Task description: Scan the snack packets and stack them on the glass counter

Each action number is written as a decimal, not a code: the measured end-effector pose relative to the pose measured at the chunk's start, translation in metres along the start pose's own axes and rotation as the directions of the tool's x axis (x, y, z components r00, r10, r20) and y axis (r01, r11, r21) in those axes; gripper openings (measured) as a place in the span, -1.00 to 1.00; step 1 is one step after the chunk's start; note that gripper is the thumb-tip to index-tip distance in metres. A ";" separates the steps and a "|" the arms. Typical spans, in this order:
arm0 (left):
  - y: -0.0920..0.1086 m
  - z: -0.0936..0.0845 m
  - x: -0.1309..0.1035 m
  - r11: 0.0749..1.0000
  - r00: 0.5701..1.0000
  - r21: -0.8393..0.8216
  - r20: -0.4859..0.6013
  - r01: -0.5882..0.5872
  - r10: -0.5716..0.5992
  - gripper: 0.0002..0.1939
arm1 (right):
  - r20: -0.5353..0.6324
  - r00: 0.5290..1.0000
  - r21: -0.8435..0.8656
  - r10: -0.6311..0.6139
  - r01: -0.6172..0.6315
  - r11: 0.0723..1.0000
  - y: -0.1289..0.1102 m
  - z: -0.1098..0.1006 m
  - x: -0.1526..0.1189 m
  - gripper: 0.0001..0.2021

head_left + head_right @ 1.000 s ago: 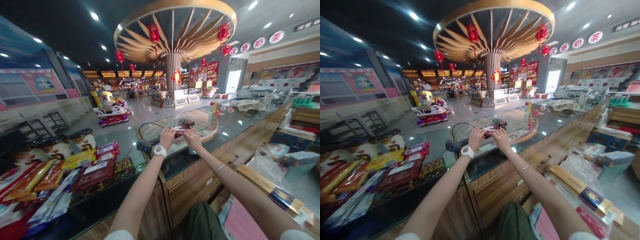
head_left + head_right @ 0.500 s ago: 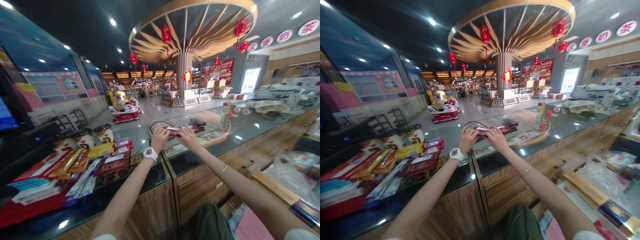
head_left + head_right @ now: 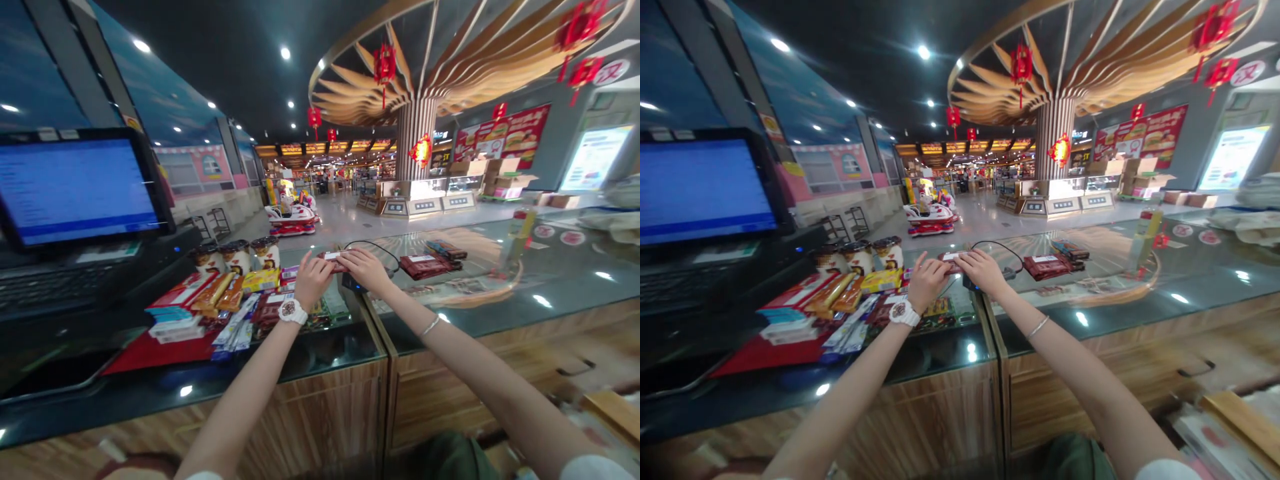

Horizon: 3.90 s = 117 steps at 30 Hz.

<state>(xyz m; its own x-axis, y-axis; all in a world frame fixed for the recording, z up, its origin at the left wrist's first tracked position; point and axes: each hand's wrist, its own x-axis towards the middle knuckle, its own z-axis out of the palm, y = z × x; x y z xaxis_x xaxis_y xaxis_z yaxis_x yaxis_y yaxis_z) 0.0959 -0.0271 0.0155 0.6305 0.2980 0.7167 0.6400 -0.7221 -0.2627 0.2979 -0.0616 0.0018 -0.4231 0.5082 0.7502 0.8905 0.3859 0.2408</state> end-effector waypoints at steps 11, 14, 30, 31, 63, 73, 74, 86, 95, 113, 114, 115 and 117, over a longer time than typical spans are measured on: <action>-0.014 0.006 -0.015 0.953 0.963 -0.197 0.183 0.232 -0.196 -0.05 | -0.069 0.986 0.039 -0.149 0.152 0.988 -0.004 0.025 -0.006 -0.57; -0.013 0.007 -0.015 0.943 0.969 -0.252 0.174 0.216 -0.175 -0.09 | -0.107 0.981 0.034 -0.160 0.165 0.986 -0.002 0.023 -0.009 -0.57; -0.022 0.007 -0.016 0.998 1.000 -0.068 0.021 -0.004 0.005 -0.45 | 0.071 0.997 0.199 0.010 -0.024 0.980 -0.005 0.011 -0.009 -0.05; -0.022 0.006 -0.016 0.998 1.000 -0.066 0.028 -0.012 0.014 -0.46 | 0.076 0.997 0.204 0.019 -0.034 0.978 -0.005 0.011 -0.009 -0.05; -0.021 0.003 -0.016 0.998 0.997 -0.064 0.067 -0.021 0.026 -0.47 | -0.055 0.992 0.358 0.117 -0.090 0.929 0.006 0.008 -0.013 -0.41; -0.026 0.003 -0.012 0.997 1.000 -0.067 0.008 0.030 -0.030 -0.55 | 0.232 0.936 0.451 0.265 -0.345 0.823 0.077 0.028 -0.062 -0.35; -0.026 0.003 -0.012 0.997 0.999 -0.065 0.007 0.032 -0.031 -0.56 | 0.271 0.932 0.450 0.240 -0.343 0.825 0.079 0.029 -0.067 -0.32; -0.029 0.007 -0.015 0.996 0.998 -0.064 -0.015 0.059 -0.060 -0.53 | 0.391 0.902 0.332 0.182 -0.323 0.886 0.054 0.027 -0.071 -0.38; -0.028 0.005 -0.015 0.993 0.995 -0.073 -0.029 0.093 -0.095 -0.53 | 0.402 0.892 0.197 0.208 -0.305 0.932 0.044 0.013 -0.069 -0.50; -0.038 0.009 -0.020 0.985 0.983 -0.005 -0.060 0.171 -0.171 -0.53 | 0.126 0.947 0.296 0.297 -0.321 0.900 0.028 -0.013 -0.060 -0.58; -0.037 0.009 -0.020 0.986 0.984 -0.004 -0.055 0.168 -0.168 -0.54 | 0.109 0.949 0.309 0.297 -0.317 0.897 0.027 -0.015 -0.059 -0.57; -0.037 0.009 -0.020 0.986 0.985 -0.001 -0.052 0.165 -0.165 -0.54 | 0.096 0.950 0.320 0.296 -0.311 0.895 0.026 -0.015 -0.059 -0.57; -0.036 0.008 -0.020 0.988 0.987 0.010 -0.045 0.157 -0.156 -0.54 | 0.084 0.953 0.332 0.290 -0.301 0.894 0.024 -0.016 -0.058 -0.57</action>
<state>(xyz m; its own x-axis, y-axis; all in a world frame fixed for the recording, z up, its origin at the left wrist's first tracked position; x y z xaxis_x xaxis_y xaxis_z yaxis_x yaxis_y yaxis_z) 0.0643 -0.0020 0.0052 0.5020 0.3787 0.7776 0.7357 -0.6597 -0.1536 0.3465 -0.0944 -0.0257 -0.1590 0.6609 0.7334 0.8682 0.4473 -0.2149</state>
